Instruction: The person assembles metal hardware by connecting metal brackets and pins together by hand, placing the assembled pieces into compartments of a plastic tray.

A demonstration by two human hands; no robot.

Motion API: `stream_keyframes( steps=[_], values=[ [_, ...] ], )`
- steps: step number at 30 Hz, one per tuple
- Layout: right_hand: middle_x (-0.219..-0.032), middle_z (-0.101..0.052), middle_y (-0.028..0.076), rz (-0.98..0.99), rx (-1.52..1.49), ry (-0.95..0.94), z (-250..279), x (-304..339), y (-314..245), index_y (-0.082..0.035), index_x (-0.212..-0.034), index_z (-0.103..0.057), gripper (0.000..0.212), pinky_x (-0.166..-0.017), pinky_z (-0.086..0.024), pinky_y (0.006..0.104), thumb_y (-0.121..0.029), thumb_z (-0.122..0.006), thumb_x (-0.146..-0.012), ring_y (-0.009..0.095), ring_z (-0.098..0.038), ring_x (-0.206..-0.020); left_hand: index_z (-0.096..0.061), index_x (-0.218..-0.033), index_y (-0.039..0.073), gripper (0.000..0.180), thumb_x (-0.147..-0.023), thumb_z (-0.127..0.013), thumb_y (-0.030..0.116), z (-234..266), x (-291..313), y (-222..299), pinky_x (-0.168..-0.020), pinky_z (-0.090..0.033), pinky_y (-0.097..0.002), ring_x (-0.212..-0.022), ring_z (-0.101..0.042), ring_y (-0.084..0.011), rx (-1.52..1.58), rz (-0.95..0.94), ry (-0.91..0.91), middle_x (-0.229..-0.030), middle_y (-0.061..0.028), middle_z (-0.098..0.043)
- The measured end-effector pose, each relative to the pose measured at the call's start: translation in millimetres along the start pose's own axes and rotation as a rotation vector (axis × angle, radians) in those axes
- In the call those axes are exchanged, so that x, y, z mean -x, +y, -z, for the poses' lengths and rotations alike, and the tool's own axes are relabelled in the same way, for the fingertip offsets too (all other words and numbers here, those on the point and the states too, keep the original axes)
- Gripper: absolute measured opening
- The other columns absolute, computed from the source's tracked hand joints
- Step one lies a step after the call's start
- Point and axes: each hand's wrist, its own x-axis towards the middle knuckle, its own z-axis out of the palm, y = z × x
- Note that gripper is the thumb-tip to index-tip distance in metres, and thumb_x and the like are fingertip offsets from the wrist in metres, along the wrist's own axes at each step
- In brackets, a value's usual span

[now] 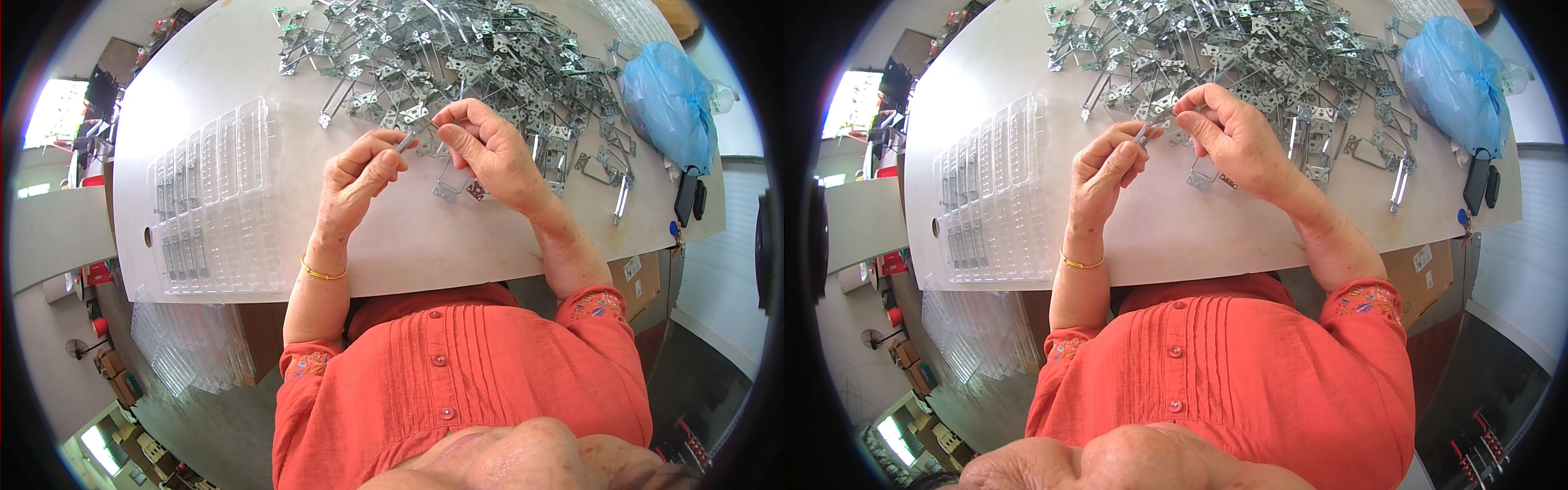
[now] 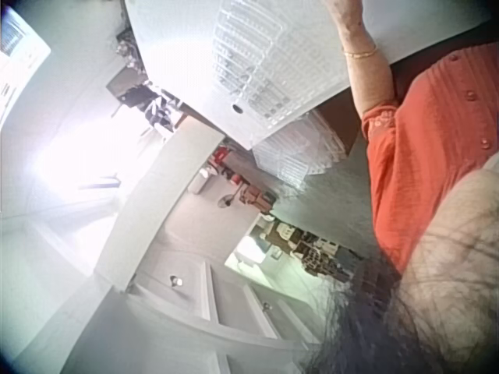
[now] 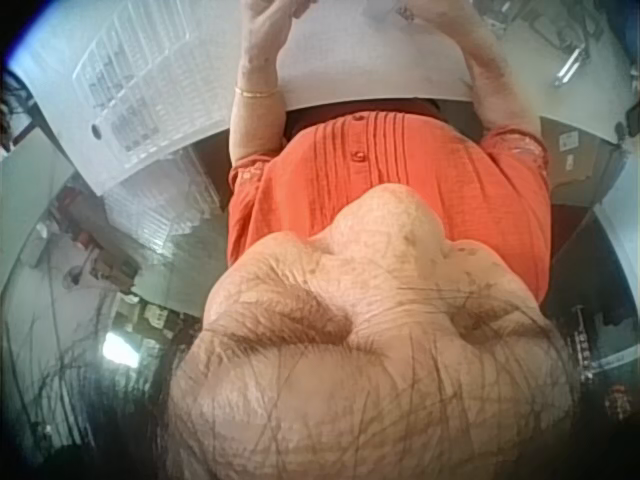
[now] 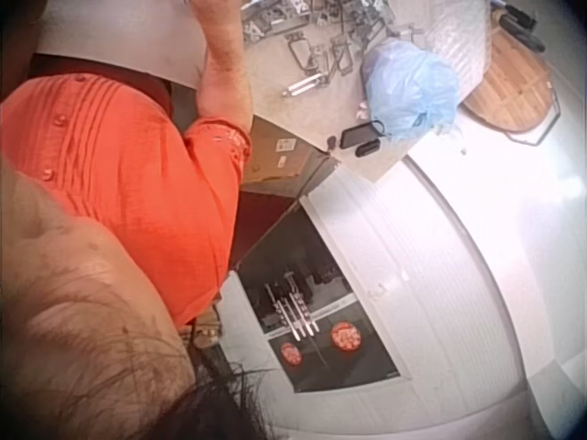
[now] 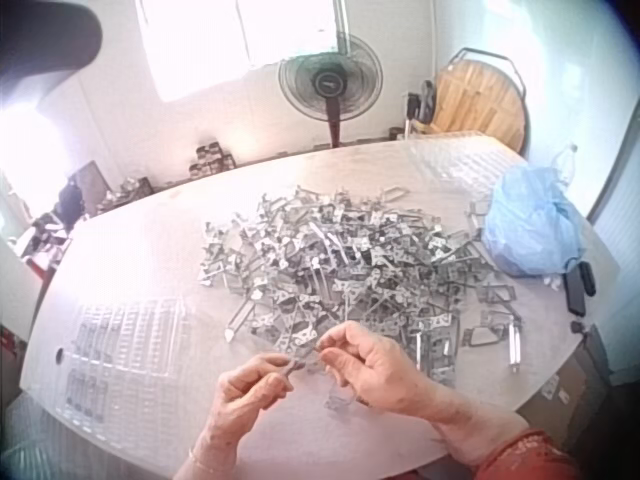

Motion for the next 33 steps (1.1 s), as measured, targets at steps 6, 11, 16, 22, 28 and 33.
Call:
stream_keyframes(
  steps=[6, 11, 16, 22, 28, 33],
  values=[
    [-0.072, -0.054, -0.003, -0.148, -0.163, -0.117, 5.6, -0.8, -2.6, -0.002, -0.117, -0.059, 0.024, -0.052, -0.040, 0.0200, -0.022, -0.050, -0.105, 0.004, -0.047, -0.057, -0.067, -0.093, -0.002, 0.022, -0.099, -0.061, 0.018, 2.0, -0.4, -0.8, -0.063, -0.041, -0.0202, -0.075, -0.052, -0.0067, -0.068, -0.047, -0.046, -0.112, -0.0132, -0.066],
    [-0.073, -0.054, -0.003, -0.190, -0.261, -0.143, 4.9, -0.5, -6.4, -0.002, -0.118, -0.059, 0.025, -0.050, -0.040, 0.0198, -0.021, -0.047, -0.106, 0.004, -0.048, -0.056, -0.067, -0.088, -0.001, 0.024, -0.098, -0.064, 0.021, -2.5, 1.5, 6.2, -0.071, -0.045, -0.0228, -0.081, -0.054, -0.0085, -0.076, -0.012, -0.122, -0.113, -0.0104, -0.066],
    [-0.073, -0.056, -0.003, -0.214, -0.235, -0.212, 12.2, -3.2, -0.5, -0.004, -0.109, -0.060, 0.025, -0.050, -0.040, 0.0192, -0.027, -0.051, -0.105, 0.004, -0.049, -0.056, -0.067, -0.086, -0.001, 0.026, -0.098, -0.065, 0.022, -0.3, 1.4, 5.2, -0.071, -0.045, -0.0236, -0.079, -0.054, -0.0082, -0.122, -0.025, -0.178, -0.112, -0.0094, -0.067],
    [-0.071, -0.057, -0.003, -0.075, -0.045, 0.014, 2.2, 0.6, 0.0, -0.007, -0.101, -0.057, 0.018, -0.050, -0.039, 0.0186, -0.025, -0.053, -0.104, 0.002, -0.049, -0.058, -0.067, -0.087, -0.001, 0.024, -0.098, -0.064, 0.021, 2.3, 1.2, 3.6, -0.070, -0.044, -0.0235, -0.079, -0.055, -0.0081, -0.152, -0.071, -0.288, -0.112, -0.0093, -0.068],
    [-0.074, -0.058, -0.001, -0.051, -0.061, 0.038, 8.1, -1.1, -3.0, -0.004, -0.101, -0.059, 0.015, -0.056, -0.043, 0.0213, -0.019, -0.057, -0.101, 0.004, -0.053, -0.064, -0.068, -0.098, -0.003, 0.023, -0.101, -0.058, 0.018, 0.5, -0.8, 4.9, -0.057, -0.040, -0.0179, -0.072, -0.052, -0.0043, 0.078, 0.049, -0.055, -0.099, -0.0069, -0.068],
    [-0.074, -0.055, -0.003, -0.025, -0.041, -0.049, -1.1, 2.3, 3.0, -0.004, -0.102, -0.059, 0.013, -0.056, -0.040, 0.0194, -0.017, -0.057, -0.101, 0.002, -0.050, -0.064, -0.068, -0.106, -0.004, 0.025, -0.102, -0.056, 0.019, -0.9, -2.9, 1.8, -0.054, -0.037, -0.0169, -0.070, -0.051, -0.0038, 0.118, 0.006, 0.042, -0.092, -0.0053, -0.066]
  ],
)
